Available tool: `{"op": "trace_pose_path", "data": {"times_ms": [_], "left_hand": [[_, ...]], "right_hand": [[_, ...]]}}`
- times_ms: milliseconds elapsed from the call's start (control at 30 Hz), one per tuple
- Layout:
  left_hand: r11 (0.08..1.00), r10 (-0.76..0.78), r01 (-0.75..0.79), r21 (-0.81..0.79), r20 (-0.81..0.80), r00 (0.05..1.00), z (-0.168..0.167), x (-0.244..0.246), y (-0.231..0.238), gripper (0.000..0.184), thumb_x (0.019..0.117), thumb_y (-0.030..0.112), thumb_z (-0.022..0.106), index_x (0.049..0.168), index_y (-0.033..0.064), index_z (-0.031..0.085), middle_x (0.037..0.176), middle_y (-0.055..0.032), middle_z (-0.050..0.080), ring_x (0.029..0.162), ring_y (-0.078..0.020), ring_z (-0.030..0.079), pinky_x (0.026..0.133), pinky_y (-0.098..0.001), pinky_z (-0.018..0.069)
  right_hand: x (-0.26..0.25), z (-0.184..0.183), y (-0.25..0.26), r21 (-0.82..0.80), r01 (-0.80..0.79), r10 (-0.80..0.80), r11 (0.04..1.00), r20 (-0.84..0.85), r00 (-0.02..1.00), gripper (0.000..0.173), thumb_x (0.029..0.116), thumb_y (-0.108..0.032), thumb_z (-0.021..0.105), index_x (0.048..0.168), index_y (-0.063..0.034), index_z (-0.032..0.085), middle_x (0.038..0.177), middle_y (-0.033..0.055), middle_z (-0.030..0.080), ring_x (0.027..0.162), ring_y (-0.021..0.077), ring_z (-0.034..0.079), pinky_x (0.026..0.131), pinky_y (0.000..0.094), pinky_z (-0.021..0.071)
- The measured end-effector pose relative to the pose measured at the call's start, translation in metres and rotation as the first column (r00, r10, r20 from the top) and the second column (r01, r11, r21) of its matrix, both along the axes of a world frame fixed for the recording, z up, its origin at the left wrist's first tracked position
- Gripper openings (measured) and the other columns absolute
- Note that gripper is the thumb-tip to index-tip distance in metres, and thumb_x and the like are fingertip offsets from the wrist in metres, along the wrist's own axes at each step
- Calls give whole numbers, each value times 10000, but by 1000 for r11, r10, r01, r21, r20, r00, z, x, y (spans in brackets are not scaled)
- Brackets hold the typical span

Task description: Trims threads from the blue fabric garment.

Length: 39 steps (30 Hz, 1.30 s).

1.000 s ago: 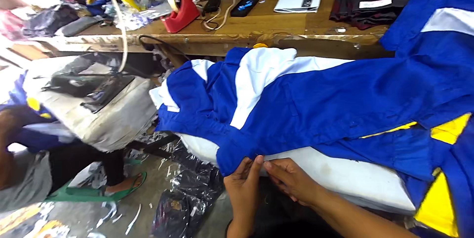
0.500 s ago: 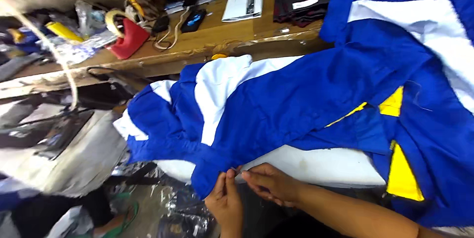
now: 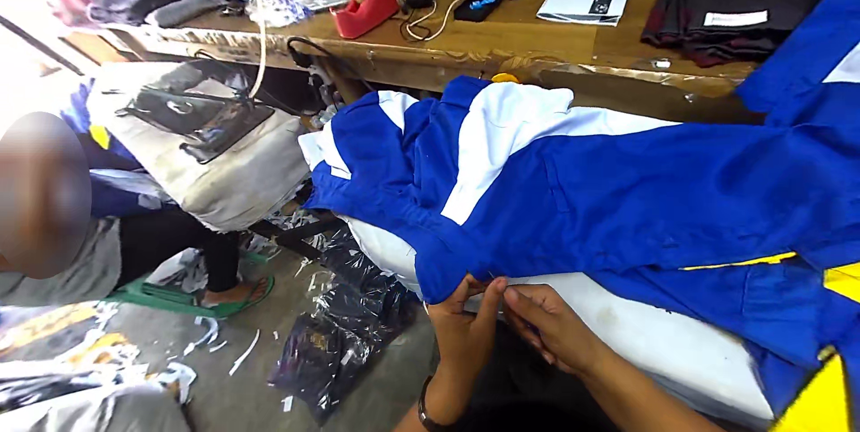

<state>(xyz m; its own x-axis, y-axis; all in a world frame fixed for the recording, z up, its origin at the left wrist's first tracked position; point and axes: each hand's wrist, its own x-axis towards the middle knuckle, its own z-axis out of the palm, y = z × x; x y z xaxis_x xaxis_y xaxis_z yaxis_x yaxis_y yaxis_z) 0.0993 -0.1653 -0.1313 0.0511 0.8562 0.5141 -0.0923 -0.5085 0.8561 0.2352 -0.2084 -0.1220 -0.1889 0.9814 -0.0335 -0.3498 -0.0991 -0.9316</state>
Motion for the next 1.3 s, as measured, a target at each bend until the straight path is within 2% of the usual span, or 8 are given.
{"op": "trace_pose_path", "data": {"times_ms": [233, 433, 600, 767, 867, 1033, 1167, 1300], "left_hand": [[993, -43, 45, -110, 21, 999, 9, -3, -2, 66, 902, 19, 695, 941, -34, 686, 832, -1, 750, 777, -59, 730, 777, -241, 623], [991, -24, 38, -127, 104, 994, 6, 3, -5, 57, 893, -26, 676, 949, -16, 667, 837, 2, 751, 777, -67, 730, 782, -248, 621], [999, -35, 35, -9, -26, 999, -2, -4, 2, 153, 983, 34, 591, 934, -46, 712, 849, 2, 744, 818, -33, 713, 807, -224, 601], [988, 99, -75, 132, -180, 979, -11, -9, 7, 192, 983, 57, 587, 903, -52, 724, 823, -28, 739, 792, -19, 700, 772, -199, 588], [991, 103, -81, 108, -224, 969, -10, -9, 5, 210, 985, 65, 573, 874, -36, 719, 803, -35, 743, 766, -36, 712, 748, -208, 597], [997, 57, -47, 61, -183, 981, -9, -9, 2, 192, 984, 56, 582, 856, -23, 701, 823, -37, 755, 791, -72, 737, 764, -247, 621], [997, 48, -37, 65, -176, 983, -9, -12, 4, 189, 980, 63, 589, 857, -8, 713, 829, -11, 749, 795, -48, 723, 773, -232, 611], [995, -74, 74, -66, -3, 997, -4, -12, 3, 114, 955, 103, 676, 971, -4, 710, 902, 9, 764, 845, -66, 737, 816, -253, 621]], "right_hand": [[-3, -1, -2, -45, -9, 7, 999, -46, 999, 423, 1066, -359, 523, 673, -204, 546, 540, -141, 390, 415, -67, 347, 382, 104, 283], [-7, -5, -5, -22, 4, -4, 1000, -27, 1000, 430, 1078, -374, 493, 679, -220, 524, 556, -151, 378, 433, -69, 341, 400, 105, 281], [-1, -1, -1, -17, -9, 9, 1000, -13, 1000, 418, 1082, -376, 479, 705, -204, 537, 552, -142, 388, 417, -66, 346, 383, 103, 286], [5, -4, -2, -3, -60, 60, 998, 11, 998, 412, 1055, -465, 526, 738, -203, 542, 562, -132, 386, 418, -60, 353, 382, 105, 294], [3, -3, -3, 3, -26, 26, 1000, 7, 1000, 399, 1066, -397, 514, 716, -206, 537, 549, -141, 383, 417, -66, 348, 384, 102, 287], [-1, -1, -3, -28, 48, -48, 998, 31, 998, 393, 1054, -324, 518, 681, -203, 538, 532, -138, 407, 404, -64, 369, 373, 109, 302], [-4, 3, 2, -67, 69, -65, 995, 56, 996, 403, 1055, -271, 512, 662, -190, 547, 521, -131, 413, 393, -58, 365, 364, 117, 300], [-5, 0, 5, -28, 72, -69, 997, 88, 994, 390, 1059, -259, 525, 675, -198, 562, 538, -145, 407, 416, -72, 356, 386, 106, 293]]}}
